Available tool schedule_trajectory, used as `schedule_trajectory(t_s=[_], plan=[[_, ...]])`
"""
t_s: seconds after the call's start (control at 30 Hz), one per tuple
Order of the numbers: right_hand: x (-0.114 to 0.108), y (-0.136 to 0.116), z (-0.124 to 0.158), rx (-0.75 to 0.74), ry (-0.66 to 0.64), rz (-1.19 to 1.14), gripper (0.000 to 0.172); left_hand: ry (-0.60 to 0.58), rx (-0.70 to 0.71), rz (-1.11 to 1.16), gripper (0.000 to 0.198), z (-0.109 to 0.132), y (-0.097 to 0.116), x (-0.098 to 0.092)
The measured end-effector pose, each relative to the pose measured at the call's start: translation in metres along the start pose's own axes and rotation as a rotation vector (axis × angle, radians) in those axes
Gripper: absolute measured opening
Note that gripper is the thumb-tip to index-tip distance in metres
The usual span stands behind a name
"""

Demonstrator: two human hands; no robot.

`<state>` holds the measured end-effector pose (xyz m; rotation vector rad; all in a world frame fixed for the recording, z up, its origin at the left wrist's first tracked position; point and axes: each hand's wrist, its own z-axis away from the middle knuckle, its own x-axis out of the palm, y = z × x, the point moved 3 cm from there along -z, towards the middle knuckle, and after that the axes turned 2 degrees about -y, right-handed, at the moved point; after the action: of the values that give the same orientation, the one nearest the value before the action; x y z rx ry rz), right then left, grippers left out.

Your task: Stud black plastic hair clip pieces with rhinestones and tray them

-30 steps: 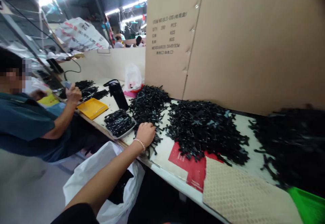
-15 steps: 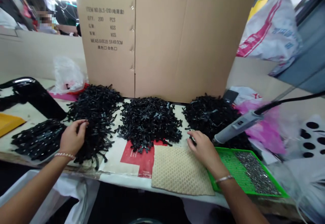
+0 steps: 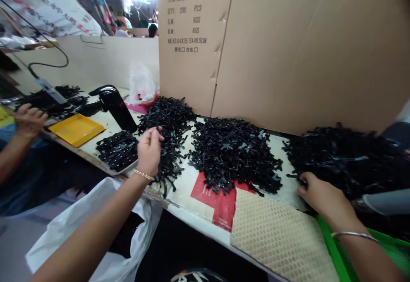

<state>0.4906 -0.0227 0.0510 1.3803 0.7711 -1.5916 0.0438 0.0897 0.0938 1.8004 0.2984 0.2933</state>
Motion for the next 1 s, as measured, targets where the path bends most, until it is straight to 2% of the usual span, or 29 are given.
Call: schedule_trajectory(t_s=[0.07,0.17,0.23,0.33,0.37,0.43,0.5,0.6,0.7,0.8,1.0], plan=[[-0.003,0.004,-0.001,0.05,0.008,-0.016,0.038,-0.179,-0.233,0.136,0.025,0.034,-0.004,0.016],[-0.01,0.007,0.003,0.071,0.005,-0.037,0.043,-0.411,-0.613,0.272,0.028,0.098,-0.013,0.038],[-0.015,0.007,0.011,0.088,0.043,-0.087,0.042,-0.485,-0.808,0.366,0.03,0.137,-0.017,0.049],[-0.02,0.001,0.035,0.079,0.213,-0.541,0.039,-0.517,-0.962,0.473,0.031,0.176,-0.016,0.059],[-0.019,-0.004,0.047,0.051,0.255,-0.785,0.04,-0.524,-0.983,0.488,0.031,0.185,-0.014,0.061],[-0.012,-0.022,0.075,-0.024,0.226,-1.101,0.045,-0.56,-1.0,0.496,0.031,0.196,-0.009,0.066],[0.0,-0.046,0.105,-0.077,0.023,-1.663,0.047,-0.616,-1.003,0.487,0.034,0.204,-0.001,0.07],[0.011,-0.082,0.142,-0.017,-0.18,-2.129,0.034,-0.677,-0.97,0.464,0.038,0.213,0.011,0.074],[0.014,-0.106,0.16,0.038,-0.321,-2.294,0.029,-0.709,-0.928,0.469,0.035,0.22,0.02,0.075],[0.017,-0.115,0.165,0.029,-0.375,-2.302,0.031,-0.727,-0.887,0.452,0.032,0.223,0.022,0.075],[0.031,-0.114,0.17,0.01,-0.232,-2.171,0.033,-0.73,-0.841,0.38,0.037,0.222,0.016,0.073]])
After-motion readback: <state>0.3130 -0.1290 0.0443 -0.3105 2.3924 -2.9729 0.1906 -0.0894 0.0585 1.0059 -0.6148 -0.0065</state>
